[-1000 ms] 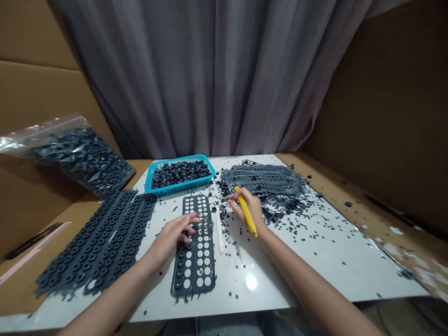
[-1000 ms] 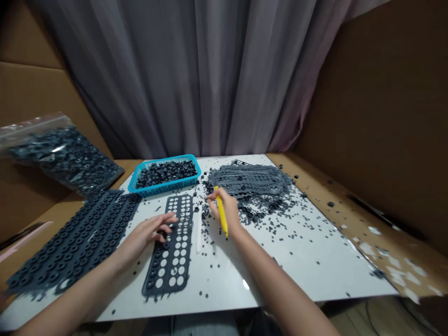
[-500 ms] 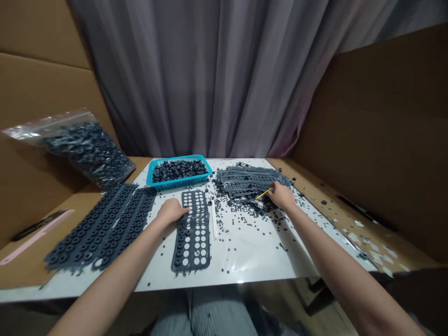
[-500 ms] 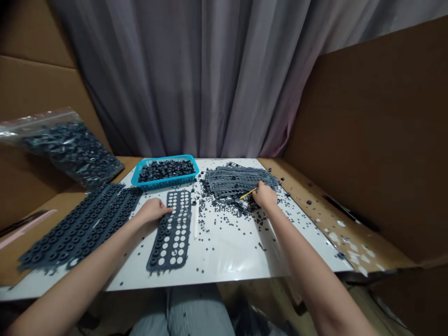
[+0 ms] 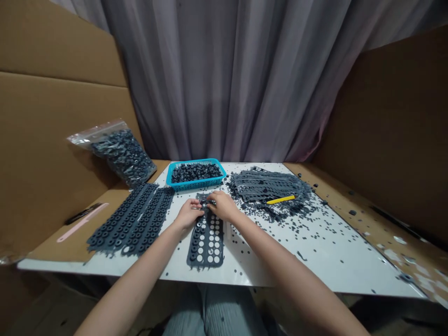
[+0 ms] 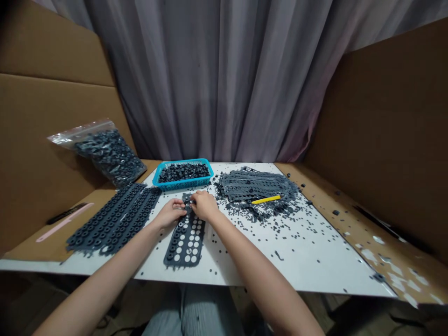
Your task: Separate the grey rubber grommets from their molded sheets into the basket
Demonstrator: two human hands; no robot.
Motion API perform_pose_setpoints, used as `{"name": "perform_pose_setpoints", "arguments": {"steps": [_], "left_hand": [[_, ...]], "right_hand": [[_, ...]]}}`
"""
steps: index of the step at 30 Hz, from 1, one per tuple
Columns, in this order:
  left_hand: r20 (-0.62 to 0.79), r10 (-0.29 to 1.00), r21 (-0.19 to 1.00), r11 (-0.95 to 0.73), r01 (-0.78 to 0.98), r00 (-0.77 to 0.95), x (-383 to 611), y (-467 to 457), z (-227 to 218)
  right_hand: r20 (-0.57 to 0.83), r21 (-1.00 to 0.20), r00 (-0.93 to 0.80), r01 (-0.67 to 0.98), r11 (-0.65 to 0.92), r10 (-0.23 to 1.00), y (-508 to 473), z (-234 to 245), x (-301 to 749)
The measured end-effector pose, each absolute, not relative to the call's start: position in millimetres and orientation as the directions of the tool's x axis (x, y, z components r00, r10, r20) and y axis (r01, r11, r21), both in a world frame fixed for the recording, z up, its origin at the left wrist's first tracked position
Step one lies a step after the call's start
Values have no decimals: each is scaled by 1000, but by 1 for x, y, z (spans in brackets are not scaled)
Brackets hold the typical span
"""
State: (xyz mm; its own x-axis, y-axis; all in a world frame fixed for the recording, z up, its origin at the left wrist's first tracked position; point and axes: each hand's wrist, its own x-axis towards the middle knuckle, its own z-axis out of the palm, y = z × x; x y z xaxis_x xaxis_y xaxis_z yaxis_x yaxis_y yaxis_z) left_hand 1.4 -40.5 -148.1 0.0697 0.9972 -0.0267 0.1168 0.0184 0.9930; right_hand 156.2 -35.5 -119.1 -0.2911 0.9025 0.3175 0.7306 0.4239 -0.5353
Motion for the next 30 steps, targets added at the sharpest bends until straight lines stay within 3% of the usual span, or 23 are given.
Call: {"name": "perform_pose_setpoints", "arguments": {"steps": [5, 11, 17, 20, 23, 26, 30], "left_hand": [[111, 986, 993, -106, -51, 125, -4, -51, -143], [217, 939, 966, -167, -198, 267, -1, -33, -133], [280, 866, 938, -155, -310, 415, 4, -21, -127], [177, 881, 958, -52, -281, 439, 2, -26, -133], [-4, 859, 996, 47, -70, 511, 0, -34, -137], [-97, 818, 995, 62, 81, 567, 0, -37, -135], [-110, 845, 987, 157, -46, 523, -1, -36, -132]], "right_hand": [[351, -642, -357, 581, 500, 865, -20, -129, 154], [404, -727, -300, 469, 502, 864, -31, -123, 173], [287, -954, -177, 33, 297, 942, -37, -124, 179], [149, -969, -58, -207, 134, 987, -40, -133, 178], [-2, -921, -48, -390, -20, 999, -42, -139, 178], [-87, -868, -82, -483, -116, 993, -43, -140, 178], [-88, -861, -103, -492, -127, 991, -46, -134, 180]]}}
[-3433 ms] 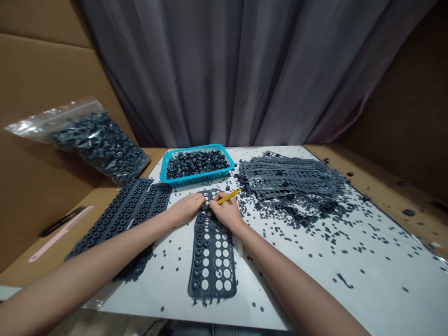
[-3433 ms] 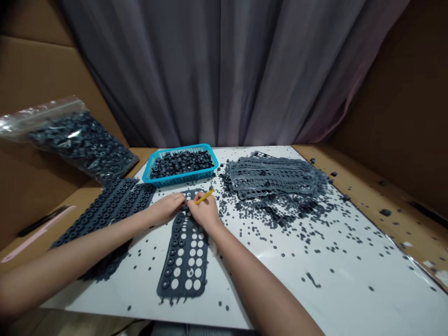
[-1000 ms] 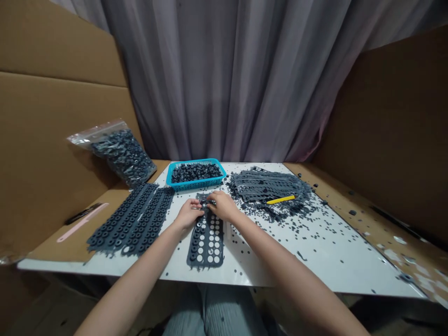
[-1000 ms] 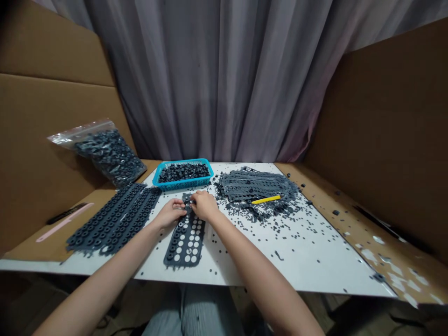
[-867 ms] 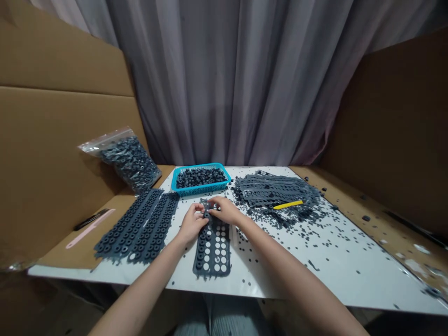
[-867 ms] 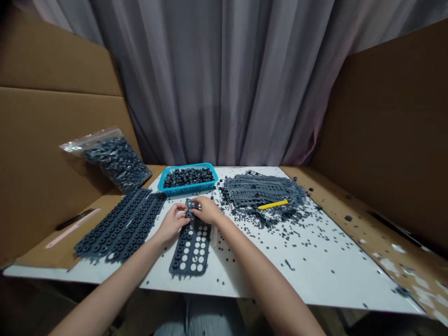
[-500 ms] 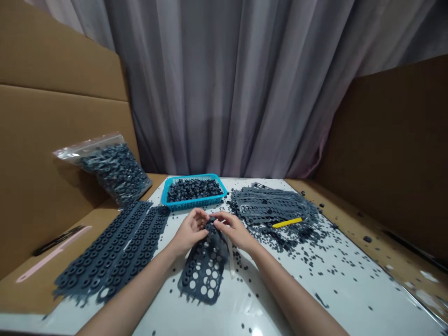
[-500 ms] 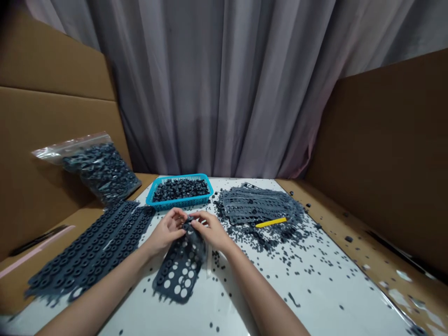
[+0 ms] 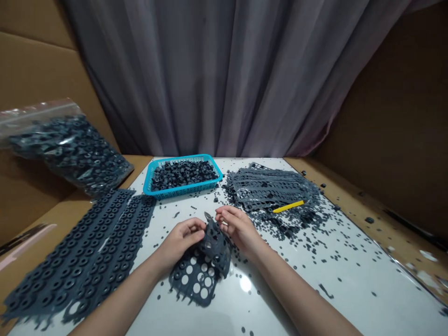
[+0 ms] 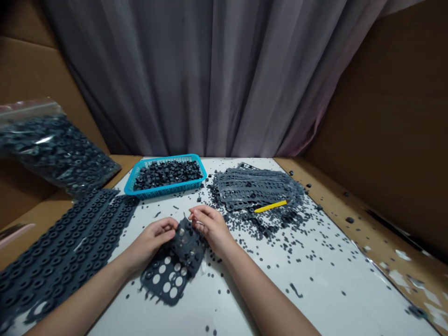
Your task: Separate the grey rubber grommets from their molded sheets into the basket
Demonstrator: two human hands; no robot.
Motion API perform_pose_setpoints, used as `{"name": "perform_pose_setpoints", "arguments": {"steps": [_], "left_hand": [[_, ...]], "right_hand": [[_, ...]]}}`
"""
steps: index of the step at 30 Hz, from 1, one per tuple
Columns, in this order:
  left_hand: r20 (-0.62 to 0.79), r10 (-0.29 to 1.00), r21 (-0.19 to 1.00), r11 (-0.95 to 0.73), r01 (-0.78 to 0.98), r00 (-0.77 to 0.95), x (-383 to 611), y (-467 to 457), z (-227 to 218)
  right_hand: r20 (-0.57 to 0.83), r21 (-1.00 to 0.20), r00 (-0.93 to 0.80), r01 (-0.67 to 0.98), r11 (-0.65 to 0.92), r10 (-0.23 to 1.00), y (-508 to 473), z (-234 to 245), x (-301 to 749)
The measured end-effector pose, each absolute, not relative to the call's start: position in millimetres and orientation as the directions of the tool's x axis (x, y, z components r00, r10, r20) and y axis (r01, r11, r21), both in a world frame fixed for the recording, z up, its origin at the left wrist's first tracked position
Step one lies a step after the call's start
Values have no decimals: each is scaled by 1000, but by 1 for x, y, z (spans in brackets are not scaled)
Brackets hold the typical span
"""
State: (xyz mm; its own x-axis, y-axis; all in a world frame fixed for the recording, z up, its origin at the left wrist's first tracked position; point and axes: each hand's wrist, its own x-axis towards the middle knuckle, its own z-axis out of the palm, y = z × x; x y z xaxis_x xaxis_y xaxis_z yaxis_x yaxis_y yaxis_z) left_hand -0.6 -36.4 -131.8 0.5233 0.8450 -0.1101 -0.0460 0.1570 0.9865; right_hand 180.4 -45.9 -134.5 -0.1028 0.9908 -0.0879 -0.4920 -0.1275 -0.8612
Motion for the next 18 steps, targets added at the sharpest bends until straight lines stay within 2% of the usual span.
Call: {"name": "perform_pose_setpoints", "arguments": {"steps": [5, 11, 13, 18], "left_hand": [[-118, 848, 891, 320, -323, 516, -3, -35, -132], [-148, 853, 853, 366, -372, 501, -1, -34, -138], [-163, 852, 851, 377, -366, 497, 0, -34, -139], [-185, 832, 853, 400, -334, 523, 0, -33, -139]], "right_hand": [[105, -971, -145, -230, 70, 984, -54, -126, 179], [296, -955, -174, -15, 298, 939, -58, -129, 174], [280, -960, -141, -16, 280, 950, -57, -131, 173], [123, -986, -66, -125, 115, 990, -54, -133, 173]]}}
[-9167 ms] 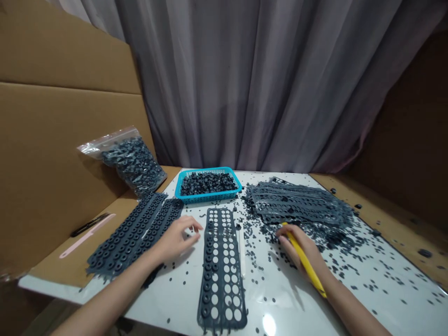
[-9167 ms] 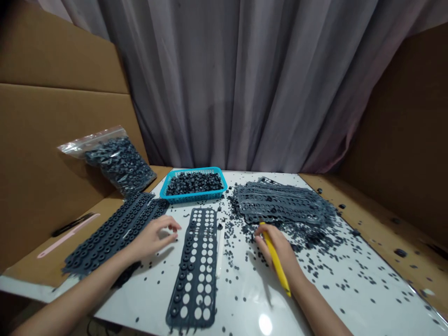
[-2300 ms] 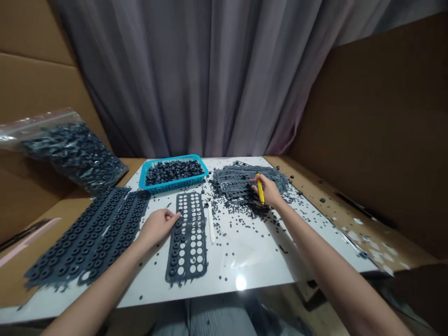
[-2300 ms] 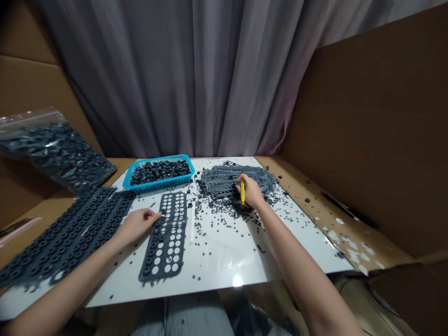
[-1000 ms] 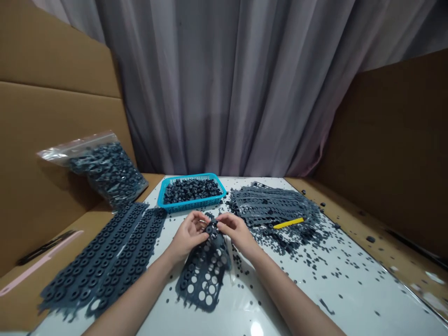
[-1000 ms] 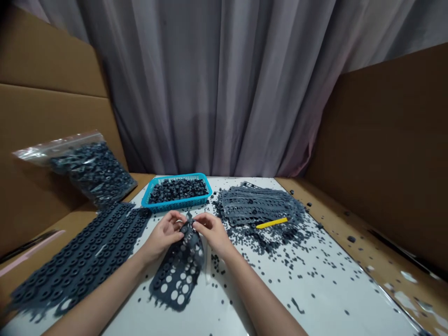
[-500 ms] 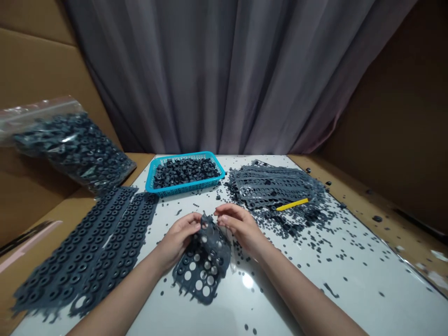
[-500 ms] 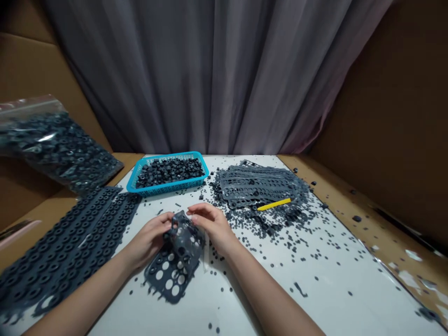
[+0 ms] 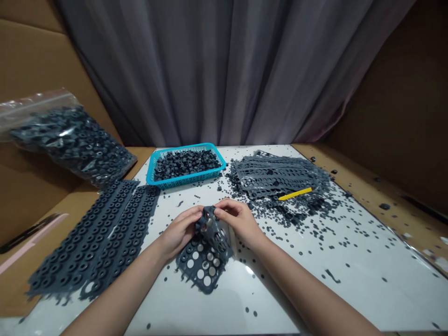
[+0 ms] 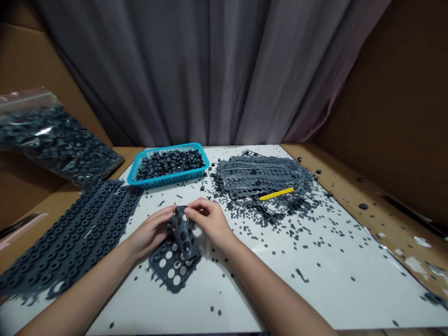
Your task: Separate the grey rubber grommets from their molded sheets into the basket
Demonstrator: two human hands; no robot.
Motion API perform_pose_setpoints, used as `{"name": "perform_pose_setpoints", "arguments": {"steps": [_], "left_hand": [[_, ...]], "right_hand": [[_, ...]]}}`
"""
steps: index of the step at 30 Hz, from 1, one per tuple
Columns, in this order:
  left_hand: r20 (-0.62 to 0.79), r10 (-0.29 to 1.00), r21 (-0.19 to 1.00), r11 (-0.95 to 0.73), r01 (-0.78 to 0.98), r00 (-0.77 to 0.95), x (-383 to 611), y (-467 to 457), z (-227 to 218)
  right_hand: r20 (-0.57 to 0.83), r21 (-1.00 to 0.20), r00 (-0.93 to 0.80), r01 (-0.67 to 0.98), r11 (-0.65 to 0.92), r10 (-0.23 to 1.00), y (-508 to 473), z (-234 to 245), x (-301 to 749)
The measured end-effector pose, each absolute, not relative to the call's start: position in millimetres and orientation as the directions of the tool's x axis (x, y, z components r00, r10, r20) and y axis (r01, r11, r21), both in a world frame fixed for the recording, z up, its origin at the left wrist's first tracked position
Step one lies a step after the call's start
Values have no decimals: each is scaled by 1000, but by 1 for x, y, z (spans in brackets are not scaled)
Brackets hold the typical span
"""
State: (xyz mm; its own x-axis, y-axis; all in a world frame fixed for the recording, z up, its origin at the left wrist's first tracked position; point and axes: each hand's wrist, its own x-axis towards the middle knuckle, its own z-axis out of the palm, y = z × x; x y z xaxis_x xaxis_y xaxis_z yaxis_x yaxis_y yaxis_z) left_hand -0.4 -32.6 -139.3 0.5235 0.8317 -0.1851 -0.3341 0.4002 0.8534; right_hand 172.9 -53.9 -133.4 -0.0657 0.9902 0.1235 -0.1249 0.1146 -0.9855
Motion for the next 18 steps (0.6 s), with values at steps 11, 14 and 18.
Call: {"name": "perform_pose_setpoints", "arguments": {"steps": [11, 14, 18], "left_hand": [[-161, 808, 960, 262, -101, 566, -3, -39, -137], [-92, 846, 967, 202, -156, 526, -3, -40, -140], [-35, 885, 979, 124, -163, 464, -2, -38, -145]], "right_hand": [[75, -955, -121, -295, 37, 990, -55, -130, 174], [210, -949, -41, -249, 194, 977, -59, -123, 178], [486, -868, 3, 119, 482, 874, -69, -112, 179]]}}
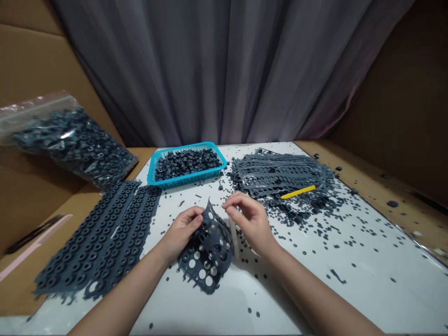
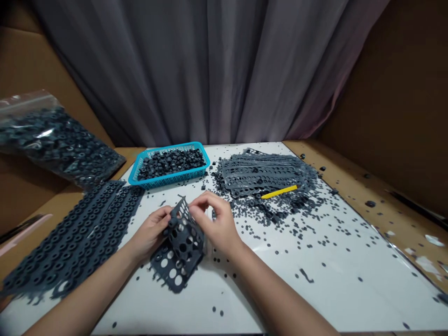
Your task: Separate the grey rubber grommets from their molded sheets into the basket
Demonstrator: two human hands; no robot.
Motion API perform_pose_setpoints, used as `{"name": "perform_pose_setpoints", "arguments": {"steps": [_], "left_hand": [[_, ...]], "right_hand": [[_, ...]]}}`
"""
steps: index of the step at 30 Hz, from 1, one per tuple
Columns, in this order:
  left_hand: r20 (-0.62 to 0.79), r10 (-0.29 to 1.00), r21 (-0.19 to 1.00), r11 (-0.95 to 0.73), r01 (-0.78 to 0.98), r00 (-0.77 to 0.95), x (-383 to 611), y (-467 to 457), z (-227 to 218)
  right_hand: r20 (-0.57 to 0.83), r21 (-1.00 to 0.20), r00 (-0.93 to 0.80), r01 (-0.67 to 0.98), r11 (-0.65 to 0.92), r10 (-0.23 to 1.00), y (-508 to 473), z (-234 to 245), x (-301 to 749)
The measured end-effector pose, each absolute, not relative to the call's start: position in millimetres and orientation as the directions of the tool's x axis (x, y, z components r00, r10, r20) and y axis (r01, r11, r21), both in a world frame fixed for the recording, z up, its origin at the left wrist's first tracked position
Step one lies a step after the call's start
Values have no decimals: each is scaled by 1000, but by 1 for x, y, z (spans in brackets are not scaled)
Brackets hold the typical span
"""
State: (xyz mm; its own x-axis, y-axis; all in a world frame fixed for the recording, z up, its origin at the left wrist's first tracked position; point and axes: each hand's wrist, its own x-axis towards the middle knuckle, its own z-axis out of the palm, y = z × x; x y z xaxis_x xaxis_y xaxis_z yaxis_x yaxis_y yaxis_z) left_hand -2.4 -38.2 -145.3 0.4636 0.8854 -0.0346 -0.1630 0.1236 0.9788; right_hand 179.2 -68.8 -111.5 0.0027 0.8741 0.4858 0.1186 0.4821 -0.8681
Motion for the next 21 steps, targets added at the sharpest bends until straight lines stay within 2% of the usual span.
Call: {"name": "perform_pose_setpoints", "arguments": {"steps": [2, 3, 5, 6, 8, 12, 15, 21], "left_hand": [[40, 912, 995, -1, -95, 409, -1, -38, -144], [87, 918, 996, -78, -39, 387, 0, -39, -143], [177, 911, 970, -225, 89, 373, 3, -41, -138], [212, 898, 947, -286, 144, 385, 5, -43, -135], [257, 867, 897, -378, 227, 427, 7, -46, -131], [211, 797, 880, -406, 245, 566, 4, -47, -128], [128, 756, 917, -337, 213, 642, -1, -45, -128], [65, 750, 983, -161, 87, 659, 1, -50, -122]], "right_hand": [[590, -707, -121, 401, 583, 799, -73, -109, 177], [597, -609, -198, 519, 600, 777, -75, -109, 176], [536, -459, -315, 670, 583, 783, -77, -110, 174], [484, -431, -350, 703, 567, 802, -77, -111, 173], [357, -482, -395, 699, 529, 847, -77, -113, 174], [133, -749, -457, 534, 391, 879, -71, -115, 179], [128, -843, -454, 420, 338, 882, -66, -115, 180], [98, -878, -501, 363, 312, 860, -66, -111, 179]]}}
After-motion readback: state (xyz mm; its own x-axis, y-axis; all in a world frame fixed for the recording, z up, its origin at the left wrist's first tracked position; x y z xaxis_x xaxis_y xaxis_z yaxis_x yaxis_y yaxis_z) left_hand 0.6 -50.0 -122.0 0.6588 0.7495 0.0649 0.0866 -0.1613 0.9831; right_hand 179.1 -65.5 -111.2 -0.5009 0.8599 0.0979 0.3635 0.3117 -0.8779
